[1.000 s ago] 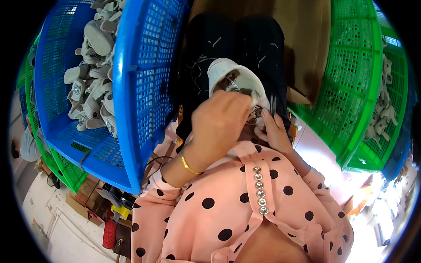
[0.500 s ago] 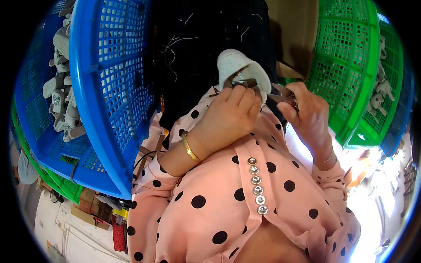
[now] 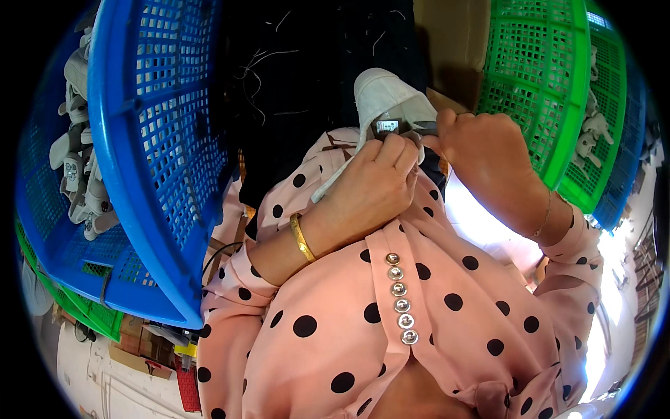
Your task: The person sits on the floor and uses a small blade to trim loose threads and excess fabric from the edges of grey slippers. They handle the slippers one by one, picking them from a blue crate, performing the trimming, and placing the finished items into a green crate.
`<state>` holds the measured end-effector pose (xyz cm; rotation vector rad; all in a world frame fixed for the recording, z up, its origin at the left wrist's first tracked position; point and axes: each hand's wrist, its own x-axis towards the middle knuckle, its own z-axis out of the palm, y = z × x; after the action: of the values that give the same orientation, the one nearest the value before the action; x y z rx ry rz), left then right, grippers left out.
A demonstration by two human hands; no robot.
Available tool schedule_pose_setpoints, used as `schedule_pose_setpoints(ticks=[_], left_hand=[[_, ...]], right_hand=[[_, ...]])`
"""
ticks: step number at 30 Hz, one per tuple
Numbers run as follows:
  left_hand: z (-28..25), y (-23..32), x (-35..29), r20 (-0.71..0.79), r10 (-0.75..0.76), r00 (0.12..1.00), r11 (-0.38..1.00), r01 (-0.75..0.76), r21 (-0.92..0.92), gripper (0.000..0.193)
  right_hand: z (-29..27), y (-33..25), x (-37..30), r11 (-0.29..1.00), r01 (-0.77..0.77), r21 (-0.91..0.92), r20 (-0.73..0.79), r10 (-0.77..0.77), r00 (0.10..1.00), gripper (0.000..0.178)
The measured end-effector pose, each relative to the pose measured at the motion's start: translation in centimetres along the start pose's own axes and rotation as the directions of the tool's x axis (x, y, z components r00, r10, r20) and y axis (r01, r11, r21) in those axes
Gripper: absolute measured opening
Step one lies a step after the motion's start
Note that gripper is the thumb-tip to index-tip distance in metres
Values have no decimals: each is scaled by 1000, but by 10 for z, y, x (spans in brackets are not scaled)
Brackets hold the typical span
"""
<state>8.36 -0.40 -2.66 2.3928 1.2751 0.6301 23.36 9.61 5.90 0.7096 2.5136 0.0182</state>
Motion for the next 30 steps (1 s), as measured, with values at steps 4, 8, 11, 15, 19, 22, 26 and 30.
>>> schedule_pose_setpoints(ticks=[4, 8, 11, 15, 19, 22, 26, 30], left_hand=[[1, 2, 2, 6, 6, 1000, 1000, -6, -18, 22], [4, 1, 3, 3, 3, 1000, 1000, -3, -31, 20], [4, 1, 4, 6, 11, 1000, 1000, -11, -14, 20], [4, 2, 4, 23, 38, 999, 999, -39, 33, 19], [7, 2, 3, 7, 33, 999, 999, -33, 16, 19], [7, 3, 4, 12, 29, 999, 999, -29, 16, 19], [8, 3, 4, -6, 20, 1000, 1000, -20, -14, 20], [8, 3, 3, 7, 33, 999, 999, -33, -5, 21]], right_hand=[[4, -2, 5, 999, -40, 34, 68, 37, 997, 9], [7, -4, 8, 999, -42, 8, 79, 41, 996, 10], [9, -5, 9, 999, -38, -17, 114, 39, 993, 8], [7, 3, 14, 999, 47, -1, 220, -45, 974, 7], [11, 10, 14, 988, 148, 44, 175, -153, 973, 9], [9, 12, 20, 984, 135, 119, 284, -164, 945, 8], [11, 15, 23, 984, 142, 109, 283, -168, 945, 7], [13, 17, 23, 982, 144, 120, 239, -169, 956, 5]])
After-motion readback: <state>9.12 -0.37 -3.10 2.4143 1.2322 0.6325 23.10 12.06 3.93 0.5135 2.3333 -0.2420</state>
